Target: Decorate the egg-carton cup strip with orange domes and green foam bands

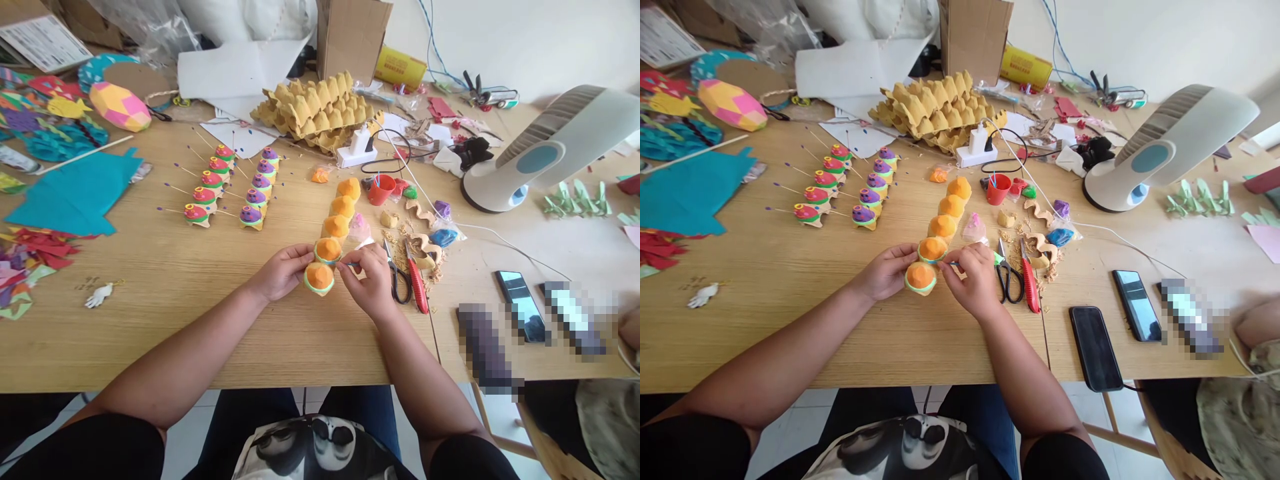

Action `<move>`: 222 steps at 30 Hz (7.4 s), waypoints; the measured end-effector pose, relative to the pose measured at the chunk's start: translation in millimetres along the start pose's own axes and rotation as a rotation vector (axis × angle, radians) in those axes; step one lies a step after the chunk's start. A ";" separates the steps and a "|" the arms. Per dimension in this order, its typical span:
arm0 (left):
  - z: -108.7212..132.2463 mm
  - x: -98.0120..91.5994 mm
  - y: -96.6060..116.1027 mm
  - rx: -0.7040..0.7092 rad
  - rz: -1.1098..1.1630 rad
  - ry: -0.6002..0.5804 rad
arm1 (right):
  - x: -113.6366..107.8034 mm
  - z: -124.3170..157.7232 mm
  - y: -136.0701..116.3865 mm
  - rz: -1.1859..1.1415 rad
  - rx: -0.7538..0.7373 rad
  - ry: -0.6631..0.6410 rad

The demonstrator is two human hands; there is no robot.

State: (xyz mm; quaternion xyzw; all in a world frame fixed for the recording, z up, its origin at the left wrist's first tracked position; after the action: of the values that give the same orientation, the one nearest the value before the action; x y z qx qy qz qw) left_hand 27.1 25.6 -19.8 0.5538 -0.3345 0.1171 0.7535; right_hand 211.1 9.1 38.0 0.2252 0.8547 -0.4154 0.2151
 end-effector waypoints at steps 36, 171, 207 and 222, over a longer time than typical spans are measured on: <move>1.7 -11.9 4.5 0.120 -0.582 0.001 | 4.3 -0.7 2.7 0.038 -0.020 -0.171; 2.2 16.4 -0.6 0.038 0.075 -0.054 | 59.6 29.0 20.6 -1.441 1.055 -0.207; 1.5 14.7 -3.0 0.013 0.088 0.018 | 58.3 23.6 14.9 -1.367 0.970 -0.146; 1.6 12.4 -5.3 0.013 0.068 -0.050 | 57.4 23.5 13.9 -1.384 0.970 -0.162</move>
State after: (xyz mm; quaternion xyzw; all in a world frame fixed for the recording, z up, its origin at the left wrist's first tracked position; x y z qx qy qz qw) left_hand 38.7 19.9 -15.6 0.5496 -0.3712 0.1308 0.7369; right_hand 176.9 9.7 -15.5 -0.3117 0.5087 -0.7889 -0.1474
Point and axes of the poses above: each hand's wrist, its own z-axis away from the middle knuckle, its own x-axis out of the palm, y = z × x, the point moved 4 cm from there along -z, towards the middle knuckle, and after that the axes turned 4 degrees about x, right-handed, at the moved point
